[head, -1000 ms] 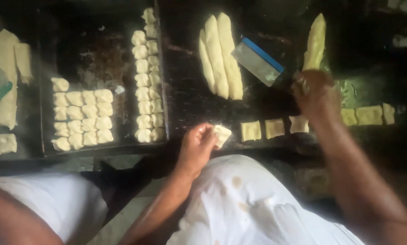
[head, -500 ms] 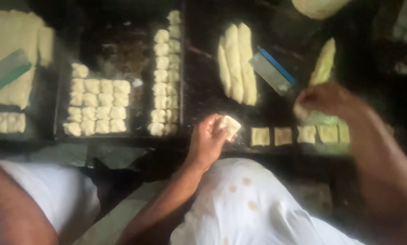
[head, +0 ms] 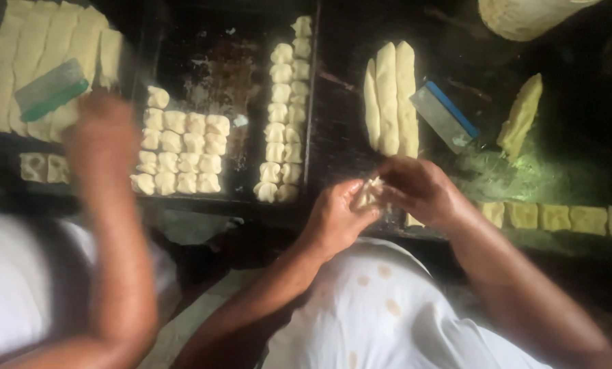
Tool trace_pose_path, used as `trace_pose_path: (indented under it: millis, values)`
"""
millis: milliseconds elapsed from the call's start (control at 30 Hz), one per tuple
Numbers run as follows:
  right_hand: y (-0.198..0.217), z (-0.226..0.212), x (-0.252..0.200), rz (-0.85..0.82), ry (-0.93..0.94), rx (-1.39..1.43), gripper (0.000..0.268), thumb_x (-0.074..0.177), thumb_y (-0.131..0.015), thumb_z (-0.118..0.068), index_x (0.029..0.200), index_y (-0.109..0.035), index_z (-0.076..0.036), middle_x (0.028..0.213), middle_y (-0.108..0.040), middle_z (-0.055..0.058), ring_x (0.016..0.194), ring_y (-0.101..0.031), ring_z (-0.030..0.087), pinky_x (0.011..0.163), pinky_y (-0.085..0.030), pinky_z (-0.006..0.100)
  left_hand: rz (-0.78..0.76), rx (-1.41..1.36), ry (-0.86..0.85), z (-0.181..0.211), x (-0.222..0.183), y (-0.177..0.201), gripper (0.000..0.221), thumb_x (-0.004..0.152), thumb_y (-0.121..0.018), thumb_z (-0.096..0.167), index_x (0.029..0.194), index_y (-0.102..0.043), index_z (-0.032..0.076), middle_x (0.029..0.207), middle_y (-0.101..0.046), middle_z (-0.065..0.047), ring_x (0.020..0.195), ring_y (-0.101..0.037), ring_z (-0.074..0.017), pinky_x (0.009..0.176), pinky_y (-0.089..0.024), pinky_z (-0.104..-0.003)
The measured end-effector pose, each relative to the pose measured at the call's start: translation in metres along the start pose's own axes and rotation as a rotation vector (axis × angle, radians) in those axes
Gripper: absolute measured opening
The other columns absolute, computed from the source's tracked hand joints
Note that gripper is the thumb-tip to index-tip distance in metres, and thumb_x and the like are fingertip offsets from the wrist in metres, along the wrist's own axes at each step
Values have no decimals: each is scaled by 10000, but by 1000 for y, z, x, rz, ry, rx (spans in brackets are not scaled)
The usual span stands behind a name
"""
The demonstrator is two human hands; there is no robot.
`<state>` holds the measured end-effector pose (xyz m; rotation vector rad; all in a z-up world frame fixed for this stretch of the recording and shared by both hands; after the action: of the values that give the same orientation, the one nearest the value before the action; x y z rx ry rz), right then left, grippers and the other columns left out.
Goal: Shaping portions of dough into rolls and placing them onto metal baking trays.
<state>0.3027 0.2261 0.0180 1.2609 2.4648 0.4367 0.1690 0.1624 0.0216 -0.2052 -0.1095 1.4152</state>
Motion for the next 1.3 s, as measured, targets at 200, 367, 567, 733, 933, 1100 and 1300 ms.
trace_pose_path:
  millis: [200, 367, 567, 733, 933, 1100, 1300]
  values:
    - [1, -69, -37, 342, 536, -461, 303, 817, -823, -102, 1095, -715, -49, 1112, -689, 122, 1018, -686, 254, 840, -567, 391, 95, -84, -36, -19, 13, 6, 233, 931, -614, 39, 1133, -723, -9, 1026, -767, -70, 921, -716, -116, 809, -605, -280]
    - [5, -68, -59, 354, 700, -572, 384, 705, -868, -152, 1052, -750, -35, 1107, -656, 148, 996, -635, 323, 822, -523, 462, 91, -322, 226, -20, 13, -4, 249, 981, -569, 35, 1189, -698, -12, 1063, -729, -86, 949, -696, -142, 810, -588, -274]
    - [44, -25, -48, 268, 414, -278, 122, 801, -790, -104, 909, -735, -86, 1095, -675, 64, 974, -688, 225, 806, -582, 358, 92, 192, -76, 13, 13, -26, 199, 977, -591, -9, 1166, -645, 20, 951, -738, -68, 852, -710, -116, 723, -568, -262]
    - [58, 4, -39, 169, -154, 266, 193, 872, -744, -156, 1052, -737, -88, 1055, -713, 42, 943, -725, 177, 829, -629, 322, 61, 270, -305, 44, 4, -52, 63, 1012, -674, -2, 1073, -659, -2, 943, -732, -105, 866, -719, -155, 741, -582, -298]
    - [64, 23, -41, 41, -284, 136, 232, 862, -747, -163, 1077, -744, -78, 952, -796, 50, 867, -764, 171, 769, -649, 306, 155, 375, -416, 60, 0, -61, 160, 929, -754, 16, 998, -610, 20, 948, -719, -104, 844, -714, -196, 753, -578, -332]
    - [54, -45, -66, 360, 510, -430, 184, 827, -834, -80, 992, -756, -54, 941, -724, 90, 818, -724, 238, 715, -596, 362, 108, 565, -50, 11, 11, -59, 178, 971, -739, 101, 1116, -730, -2, 928, -744, -158, 879, -738, -199, 742, -588, -349]
    - [29, -56, -81, 331, 821, -540, 379, 684, -879, -159, 1022, -754, -41, 1012, -676, 132, 918, -664, 332, 764, -551, 451, 219, -362, 220, -14, 1, -41, 380, 922, -567, 29, 1289, -646, -31, 1024, -749, -80, 920, -726, -126, 847, -600, -302]
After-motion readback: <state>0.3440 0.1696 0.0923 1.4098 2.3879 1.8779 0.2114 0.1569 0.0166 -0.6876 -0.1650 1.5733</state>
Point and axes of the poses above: each hand's wrist, its own x-axis towards the middle knuckle, its own y-axis out of the back of the hand, z = x × y, the point moved 9 cm from there along x, towards the middle knuckle
